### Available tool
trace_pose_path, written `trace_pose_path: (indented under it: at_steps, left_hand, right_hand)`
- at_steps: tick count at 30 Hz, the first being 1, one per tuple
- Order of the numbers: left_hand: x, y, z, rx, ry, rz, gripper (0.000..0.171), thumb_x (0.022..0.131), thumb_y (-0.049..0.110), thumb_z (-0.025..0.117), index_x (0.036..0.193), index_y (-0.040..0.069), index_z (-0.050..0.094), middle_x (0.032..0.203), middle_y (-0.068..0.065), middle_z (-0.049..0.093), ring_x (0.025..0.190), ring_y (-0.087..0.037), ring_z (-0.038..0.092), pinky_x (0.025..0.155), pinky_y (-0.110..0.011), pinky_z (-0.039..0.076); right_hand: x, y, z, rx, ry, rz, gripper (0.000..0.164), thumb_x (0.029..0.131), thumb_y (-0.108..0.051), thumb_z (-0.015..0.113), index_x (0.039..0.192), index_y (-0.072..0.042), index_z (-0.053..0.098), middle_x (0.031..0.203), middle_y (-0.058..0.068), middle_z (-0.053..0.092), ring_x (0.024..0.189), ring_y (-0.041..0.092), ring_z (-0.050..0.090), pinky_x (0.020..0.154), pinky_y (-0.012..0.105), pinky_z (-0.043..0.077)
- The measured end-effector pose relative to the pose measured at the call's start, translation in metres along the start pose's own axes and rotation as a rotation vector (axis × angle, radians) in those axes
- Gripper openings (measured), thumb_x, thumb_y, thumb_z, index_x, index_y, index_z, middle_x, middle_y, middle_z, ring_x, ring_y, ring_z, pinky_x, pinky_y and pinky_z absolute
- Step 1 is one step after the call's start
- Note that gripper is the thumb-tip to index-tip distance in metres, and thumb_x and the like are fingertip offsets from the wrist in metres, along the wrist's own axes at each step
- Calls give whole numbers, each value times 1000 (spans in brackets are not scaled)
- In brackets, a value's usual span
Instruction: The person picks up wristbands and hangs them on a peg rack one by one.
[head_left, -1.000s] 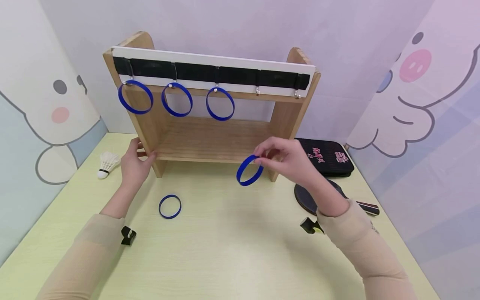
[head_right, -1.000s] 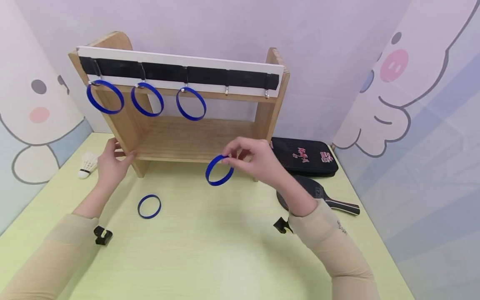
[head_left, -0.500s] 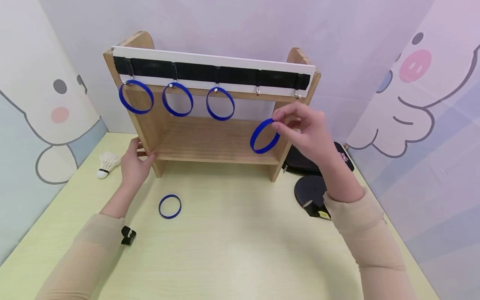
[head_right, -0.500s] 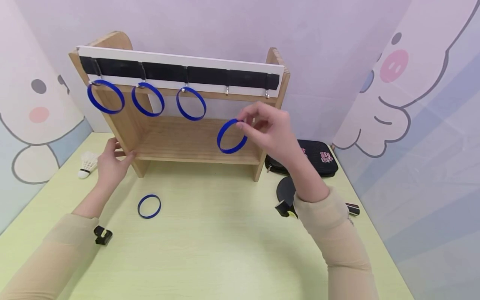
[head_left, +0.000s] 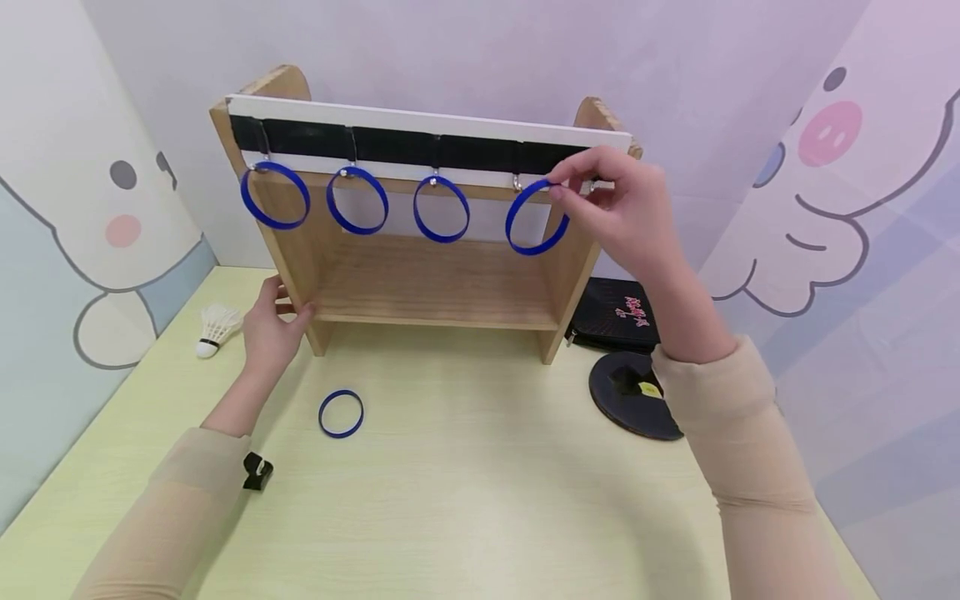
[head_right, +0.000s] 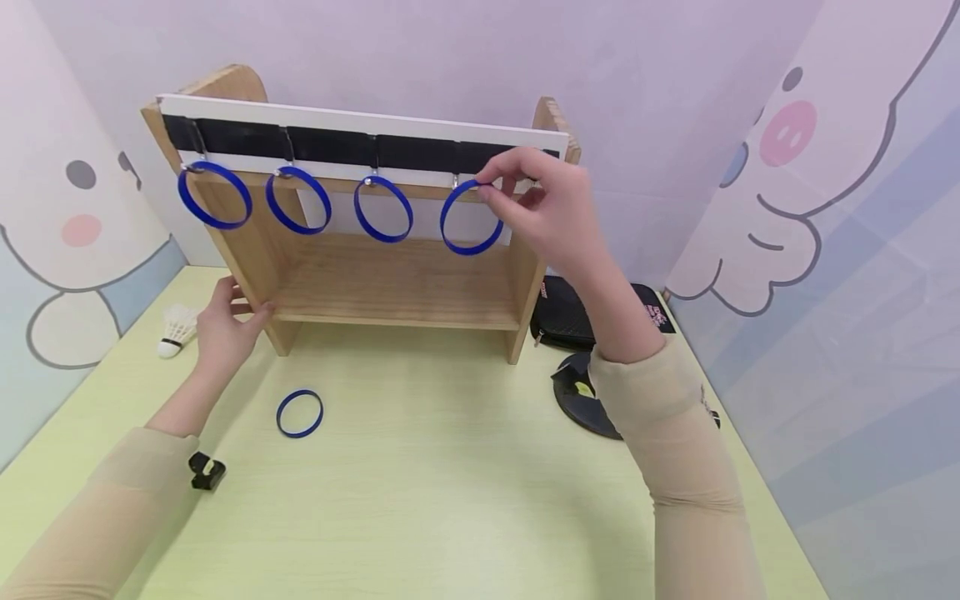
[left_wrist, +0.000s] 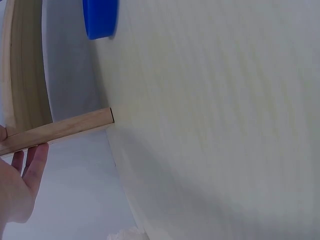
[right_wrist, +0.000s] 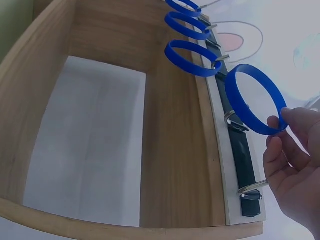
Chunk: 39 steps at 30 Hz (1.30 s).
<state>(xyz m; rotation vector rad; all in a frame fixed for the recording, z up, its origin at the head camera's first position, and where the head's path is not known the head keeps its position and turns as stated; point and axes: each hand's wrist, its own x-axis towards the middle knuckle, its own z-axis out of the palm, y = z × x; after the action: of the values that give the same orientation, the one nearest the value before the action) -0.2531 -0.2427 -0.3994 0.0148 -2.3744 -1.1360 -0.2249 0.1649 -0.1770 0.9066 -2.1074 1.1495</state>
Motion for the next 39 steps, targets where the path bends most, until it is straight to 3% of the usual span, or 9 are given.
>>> trace_pose_path:
  at_steps: [4, 7, 8, 9, 12, 16, 30, 39]
  left_hand:
    - [1, 0, 0, -3, 1, 0, 50, 89, 17, 62, 133, 6, 43, 122, -22, 57, 97, -36, 62, 68, -26, 54]
    - [1, 0, 0, -1, -2, -5, 50, 89, 17, 62, 134, 6, 42, 122, -22, 57, 97, -37, 62, 73, -44, 55]
    - [0, 0, 0, 0, -3, -7, 50, 89, 17, 62, 134, 6, 42, 122, -22, 57, 97, -37, 62, 74, -45, 55]
    - [0, 0, 0, -1, -5, -8, 50, 89, 17, 61, 134, 5, 42, 122, -22, 57, 98, -37, 62, 73, -45, 55]
    - [0, 0, 0, 1, 1, -7, 50, 89, 17, 62, 134, 5, 43, 121, -22, 58, 97, -37, 62, 68, -25, 54]
    - [1, -1, 0, 1, 7, -3, 49, 88, 16, 63, 133, 6, 44, 120, -22, 59, 96, -37, 63, 63, -9, 41]
    - [0, 1, -1, -17, 1, -6, 50, 89, 16, 62, 134, 5, 43, 121, -23, 58, 97, -38, 62, 60, -3, 37]
    - [0, 3, -3, -8, -10, -10, 52, 89, 17, 62, 136, 6, 41, 123, -23, 57, 98, -38, 61, 61, -4, 39]
  right_hand:
    - [9, 1, 0, -100, -3, 14, 13, 85, -7, 69, 95, 0, 70, 85, -3, 64, 78, 9, 54, 61, 16, 46]
    - [15, 3, 1, -169, -26, 3, 15, 86, -14, 69, 96, -3, 71, 87, 0, 66, 77, 6, 54, 65, 16, 46]
    - [16, 4, 1, -197, -36, -5, 16, 86, -16, 69, 97, -4, 71, 88, 1, 67, 77, 5, 54, 66, 16, 46]
    - [17, 5, 2, -222, -47, -10, 17, 86, -18, 68, 97, -5, 71, 88, 0, 67, 77, 3, 54, 66, 16, 47]
    - [19, 7, 5, -269, -71, -27, 18, 87, -20, 67, 97, -6, 70, 89, 0, 67, 76, 2, 52, 65, 16, 45]
    - [20, 11, 11, -299, -83, -54, 17, 87, -19, 67, 97, -5, 70, 88, 2, 68, 75, 5, 52, 63, 18, 43]
    - [19, 20, 19, -298, -68, -198, 13, 84, -13, 70, 93, -4, 72, 90, 7, 70, 76, 15, 59, 62, 22, 42]
    - [10, 12, 14, -285, 23, -314, 11, 83, -11, 71, 91, -2, 71, 89, 9, 71, 76, 18, 59, 66, 20, 45]
